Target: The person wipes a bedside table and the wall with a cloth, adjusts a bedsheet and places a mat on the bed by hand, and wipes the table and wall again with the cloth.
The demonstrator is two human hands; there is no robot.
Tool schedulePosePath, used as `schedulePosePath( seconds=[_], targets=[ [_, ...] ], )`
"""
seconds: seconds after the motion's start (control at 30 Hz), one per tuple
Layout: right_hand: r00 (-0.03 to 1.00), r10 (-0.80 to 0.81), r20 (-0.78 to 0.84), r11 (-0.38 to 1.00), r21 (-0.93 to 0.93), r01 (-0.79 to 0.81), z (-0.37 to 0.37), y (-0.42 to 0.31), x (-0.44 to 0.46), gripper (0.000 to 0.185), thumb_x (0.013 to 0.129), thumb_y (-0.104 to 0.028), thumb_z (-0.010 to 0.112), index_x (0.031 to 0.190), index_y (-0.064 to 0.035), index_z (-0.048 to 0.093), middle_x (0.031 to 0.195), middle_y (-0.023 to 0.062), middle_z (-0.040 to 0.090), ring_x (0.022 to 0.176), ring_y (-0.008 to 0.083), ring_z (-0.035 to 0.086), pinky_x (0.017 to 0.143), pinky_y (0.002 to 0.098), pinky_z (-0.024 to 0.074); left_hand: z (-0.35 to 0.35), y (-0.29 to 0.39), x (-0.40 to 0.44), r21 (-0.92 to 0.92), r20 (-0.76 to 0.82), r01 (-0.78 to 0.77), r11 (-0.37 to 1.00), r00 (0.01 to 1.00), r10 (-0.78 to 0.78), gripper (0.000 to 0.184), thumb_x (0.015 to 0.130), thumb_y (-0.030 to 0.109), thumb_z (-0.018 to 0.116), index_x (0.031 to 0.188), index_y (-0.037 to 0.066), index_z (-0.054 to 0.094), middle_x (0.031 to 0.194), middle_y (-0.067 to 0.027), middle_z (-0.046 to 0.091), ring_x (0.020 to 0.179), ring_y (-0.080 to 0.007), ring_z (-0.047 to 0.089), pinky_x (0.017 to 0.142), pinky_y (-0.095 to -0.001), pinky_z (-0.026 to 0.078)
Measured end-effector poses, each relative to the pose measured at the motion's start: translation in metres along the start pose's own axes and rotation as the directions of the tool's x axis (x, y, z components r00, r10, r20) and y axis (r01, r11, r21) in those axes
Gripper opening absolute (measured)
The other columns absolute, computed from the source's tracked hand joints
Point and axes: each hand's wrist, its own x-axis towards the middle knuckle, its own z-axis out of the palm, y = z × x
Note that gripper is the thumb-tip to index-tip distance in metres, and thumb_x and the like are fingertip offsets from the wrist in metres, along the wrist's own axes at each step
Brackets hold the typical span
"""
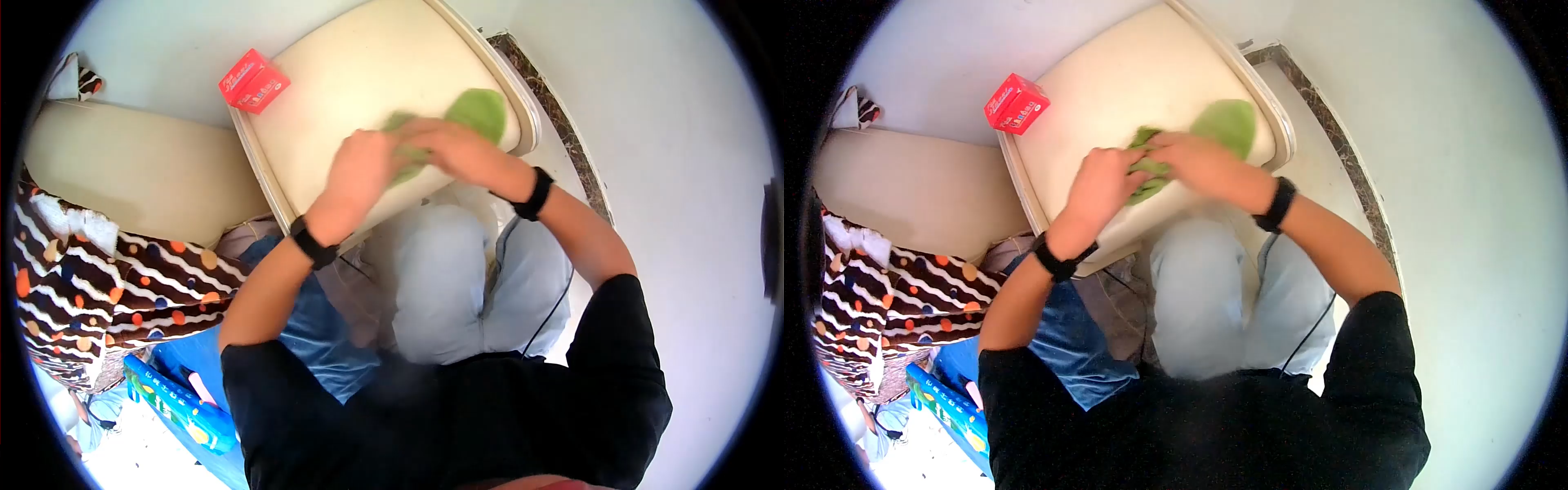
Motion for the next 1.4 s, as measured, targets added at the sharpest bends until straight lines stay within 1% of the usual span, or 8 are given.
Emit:
schedulePosePath(
  seconds=[0.2,0.53,0.7,0.77,0.87,0.97,1.2,1.4],
  targets=[
    [0.974,0.226,-0.037,0.973,-0.045,-0.227,-0.047,-0.01,-0.062,0.055,0.076,0.012,0.058,0.128,-0.0055,0.058,0.136,0.0181,0.051,0.12,0.0363,0.053,0.1,0.0403,0.0458,0.05,0.046,0.024,0.001,-0.133,-0.126,0.992,0.983,0.125,0.031,0.079,0.02,0.072,0.106,0.007,0.067,0.086,-0.0181,0.065,0.074,-0.0372,0.065,0.067,-0.0446,0.054],
    [0.997,-0.073,-0.03,0.997,-0.03,0.072,0.028,-0.004,-0.015,0.056,0.072,0.009,0.059,0.126,-0.0044,0.058,0.135,0.018,0.052,0.125,0.0365,0.05,0.104,0.0405,0.0439,0.025,0.02,-0.049,0.101,-0.109,0.225,0.969,0.971,-0.214,0.045,0.079,0.018,0.07,0.121,0.005,0.06,0.096,-0.0181,0.063,0.077,-0.0373,0.065,0.067,-0.0447,0.055],
    [0.994,-0.012,-0.111,0.997,0.073,0.02,0.052,-0.023,-0.002,0.05,0.074,0.01,0.054,0.122,-0.003,0.06,0.133,0.0177,0.053,0.124,0.0355,0.051,0.103,0.0394,0.045,0.038,0.013,-0.078,-0.015,-0.146,0.339,0.94,0.93,-0.338,0.057,0.08,0.015,0.068,0.133,0.006,0.05,0.112,-0.0228,0.059,0.081,-0.0397,0.064,0.07,-0.0465,0.055],
    [0.982,0.18,-0.063,0.929,0.34,-0.149,0.05,-0.026,-0.002,0.049,0.074,0.011,0.053,0.121,-0.0029,0.06,0.133,0.0181,0.053,0.124,0.0349,0.051,0.104,0.0397,0.0446,0.043,0.016,-0.073,0.045,-0.147,0.375,0.926,0.919,-0.365,0.053,0.082,0.013,0.063,0.132,-0.001,0.049,0.119,-0.0212,0.059,0.088,-0.0361,0.066,0.072,-0.0435,0.056],
    [0.983,0.185,0.017,0.975,0.125,-0.185,0.027,-0.049,0.005,0.045,0.076,0.007,0.058,0.12,-0.0026,0.061,0.13,0.0184,0.055,0.122,0.035,0.052,0.102,0.0404,0.045,0.031,0.013,-0.067,-0.077,-0.013,0.473,0.878,0.88,-0.475,0.047,0.083,0.011,0.063,0.129,0.004,0.054,0.109,-0.0188,0.062,0.086,-0.0379,0.065,0.071,-0.0454,0.055],
    [0.925,0.293,0.241,0.912,0.221,-0.346,-0.02,-0.082,0.011,0.05,0.078,0.0,0.064,0.128,-0.0042,0.057,0.128,0.018,0.055,0.121,0.0351,0.053,0.1,0.0399,0.0455,-0.024,0.056,-0.072,-0.234,-0.021,0.523,0.819,0.84,-0.543,0.034,0.081,0.011,0.062,0.115,0.004,0.063,0.103,-0.0191,0.062,0.087,-0.0384,0.063,0.076,-0.0459,0.052],
    [0.919,0.345,0.192,0.86,0.328,-0.391,-0.19,-0.261,0.003,0.061,0.084,-0.011,0.069,0.14,-0.0079,0.045,0.13,0.0174,0.053,0.12,0.0344,0.053,0.1,0.0388,0.0445,-0.212,0.175,-0.112,-0.564,-0.058,0.374,0.736,0.872,-0.486,0.037,0.081,0.01,0.06,0.118,0.005,0.065,0.099,-0.0191,0.062,0.09,-0.037,0.061,0.081,-0.0428,0.049],
    [0.948,0.282,0.146,0.851,0.419,-0.317,-0.257,-0.308,0.009,0.063,0.081,-0.009,0.071,0.139,-0.0071,0.046,0.131,0.0172,0.052,0.12,0.0329,0.053,0.101,0.0372,0.0431,-0.287,0.228,-0.118,-0.594,-0.074,0.362,0.718,0.864,-0.498,0.037,0.083,0.006,0.061,0.12,0.005,0.063,0.105,-0.019,0.062,0.093,-0.0382,0.062,0.08,-0.0431,0.051]
  ],
)
